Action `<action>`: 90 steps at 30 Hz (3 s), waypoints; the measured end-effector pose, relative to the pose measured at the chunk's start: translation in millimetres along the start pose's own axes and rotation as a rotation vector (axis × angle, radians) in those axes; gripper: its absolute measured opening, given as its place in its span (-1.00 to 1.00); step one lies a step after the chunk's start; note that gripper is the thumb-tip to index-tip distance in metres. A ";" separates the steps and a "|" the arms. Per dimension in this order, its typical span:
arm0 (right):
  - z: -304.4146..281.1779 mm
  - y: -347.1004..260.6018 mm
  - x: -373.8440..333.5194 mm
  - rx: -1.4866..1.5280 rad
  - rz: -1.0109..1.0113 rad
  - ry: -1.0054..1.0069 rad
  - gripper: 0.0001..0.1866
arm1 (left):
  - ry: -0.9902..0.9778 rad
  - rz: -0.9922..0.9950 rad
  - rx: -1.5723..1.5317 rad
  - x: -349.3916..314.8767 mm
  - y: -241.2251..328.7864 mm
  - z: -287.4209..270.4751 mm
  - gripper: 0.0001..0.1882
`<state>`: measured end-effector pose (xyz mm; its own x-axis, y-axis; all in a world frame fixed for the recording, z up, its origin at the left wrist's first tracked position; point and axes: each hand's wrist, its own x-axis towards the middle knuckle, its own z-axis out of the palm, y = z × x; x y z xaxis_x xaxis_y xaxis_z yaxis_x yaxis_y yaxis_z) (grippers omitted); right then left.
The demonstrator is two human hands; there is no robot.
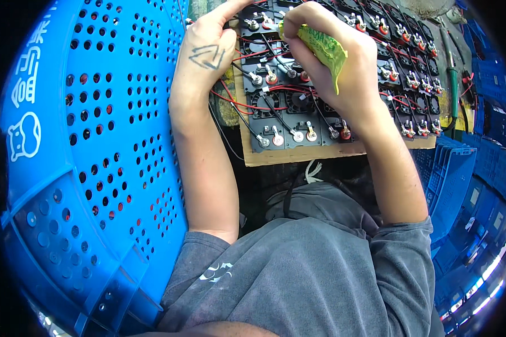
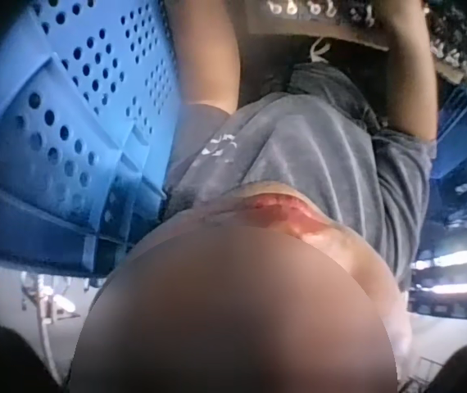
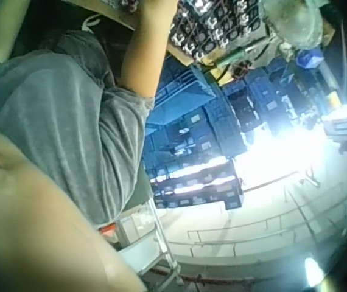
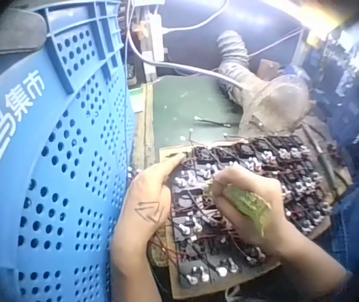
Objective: The recorder is applying a substance, likely sealant or adhesive, from a yellow tube onto specific points on an array of electronic components.
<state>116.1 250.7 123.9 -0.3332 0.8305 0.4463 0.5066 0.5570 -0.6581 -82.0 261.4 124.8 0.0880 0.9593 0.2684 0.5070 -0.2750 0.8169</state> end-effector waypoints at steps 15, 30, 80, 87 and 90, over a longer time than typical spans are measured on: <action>0.0 8.8 7.3 -0.112 0.014 -0.067 -0.81 | 0.010 0.159 0.011 -2.6 -22.1 4.0 -0.45; -1.1 7.0 7.7 -0.085 0.038 -0.100 -0.80 | -0.017 0.115 0.026 -1.9 -17.0 3.8 -0.43; -16.4 23.6 7.0 -0.115 -0.012 -0.043 -0.77 | -0.112 0.113 0.133 -0.9 -7.7 2.7 -0.56; -26.0 -1.1 15.3 -0.012 0.119 -0.029 -0.82 | -0.118 0.085 0.130 -2.2 -7.2 2.3 -0.56; -27.0 -3.0 15.4 0.045 0.106 -0.045 -0.81 | -0.105 0.072 0.142 -2.7 -8.7 5.6 -0.55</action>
<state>130.9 261.6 149.1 -0.3154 0.8837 0.3459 0.5051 0.4649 -0.7271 -81.8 261.6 114.2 0.2136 0.9410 0.2624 0.6115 -0.3382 0.7153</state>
